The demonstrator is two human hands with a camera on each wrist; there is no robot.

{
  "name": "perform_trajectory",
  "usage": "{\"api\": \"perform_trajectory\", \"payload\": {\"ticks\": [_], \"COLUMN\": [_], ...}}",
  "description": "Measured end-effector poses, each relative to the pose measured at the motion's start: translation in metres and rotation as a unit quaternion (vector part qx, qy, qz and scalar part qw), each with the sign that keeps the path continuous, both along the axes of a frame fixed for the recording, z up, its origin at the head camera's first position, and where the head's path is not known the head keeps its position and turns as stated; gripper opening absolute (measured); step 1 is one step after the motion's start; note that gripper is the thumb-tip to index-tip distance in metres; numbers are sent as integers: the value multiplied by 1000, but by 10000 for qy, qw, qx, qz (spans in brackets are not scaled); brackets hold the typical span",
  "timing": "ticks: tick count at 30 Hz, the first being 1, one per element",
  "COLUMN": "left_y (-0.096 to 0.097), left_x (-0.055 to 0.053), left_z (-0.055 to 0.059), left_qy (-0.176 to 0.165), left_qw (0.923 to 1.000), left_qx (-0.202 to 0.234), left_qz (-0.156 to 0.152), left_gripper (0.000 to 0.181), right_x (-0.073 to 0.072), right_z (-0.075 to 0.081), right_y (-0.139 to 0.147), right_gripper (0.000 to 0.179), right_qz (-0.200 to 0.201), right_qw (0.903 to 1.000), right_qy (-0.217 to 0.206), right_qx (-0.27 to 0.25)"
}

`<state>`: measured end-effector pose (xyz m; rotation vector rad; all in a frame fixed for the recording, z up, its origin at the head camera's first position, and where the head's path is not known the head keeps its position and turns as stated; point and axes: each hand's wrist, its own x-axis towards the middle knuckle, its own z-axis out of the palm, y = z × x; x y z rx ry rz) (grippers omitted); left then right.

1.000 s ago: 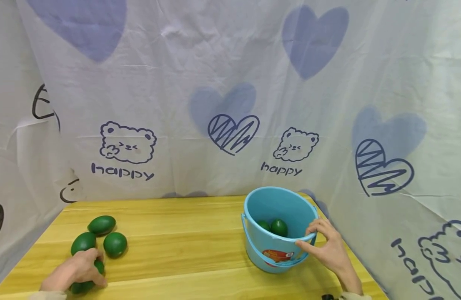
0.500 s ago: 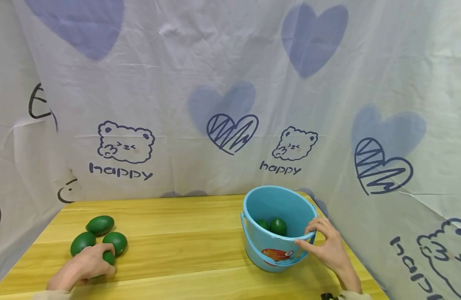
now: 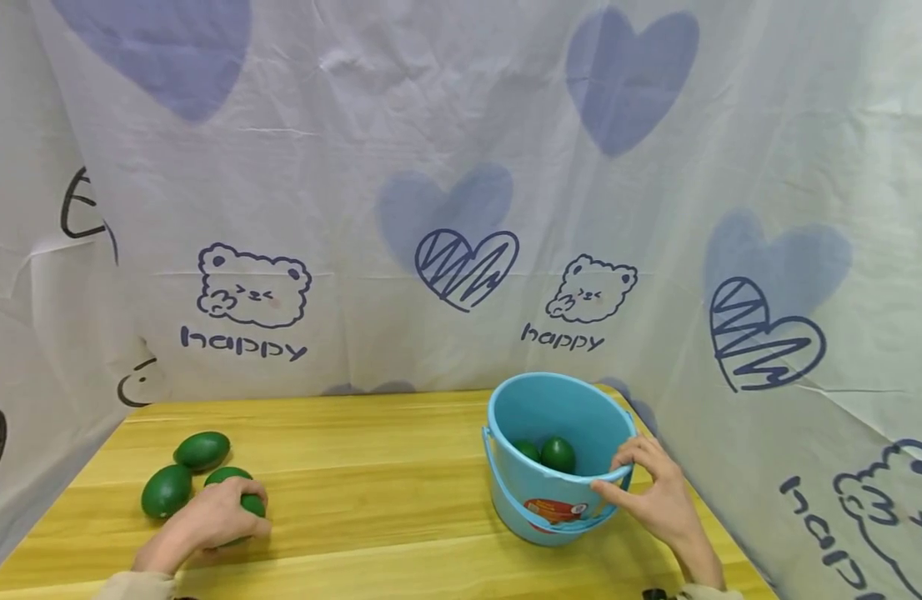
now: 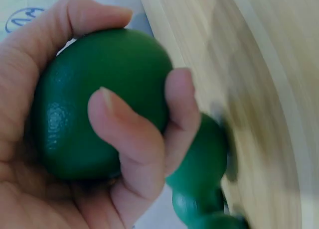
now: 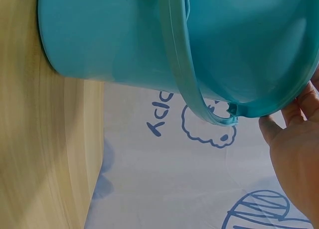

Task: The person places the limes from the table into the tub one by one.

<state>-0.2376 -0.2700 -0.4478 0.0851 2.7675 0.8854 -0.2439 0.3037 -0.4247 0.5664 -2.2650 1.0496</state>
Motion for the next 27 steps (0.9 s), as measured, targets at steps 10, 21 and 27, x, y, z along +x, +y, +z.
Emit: {"api": "perform_trajectory", "payload": {"ticks": [10, 21, 27], "left_y": [40, 77, 101], "left_x": [-10, -22, -31], "left_z": [1, 0, 5], "left_qy": [317, 841, 1399], "left_qw": [9984, 9921, 9858], "left_qx": [414, 923, 922], "left_qz": [216, 113, -93], "left_gripper": [27, 26, 29], "right_x": [1, 2, 5], "right_z": [1, 2, 6], "right_y": [-1, -1, -5], "right_gripper": [33, 35, 34], "right_qz": [-42, 3, -10], "right_qw": [10000, 9999, 10000], "right_qy": [-10, -45, 54], "right_qx": [36, 106, 78]}}
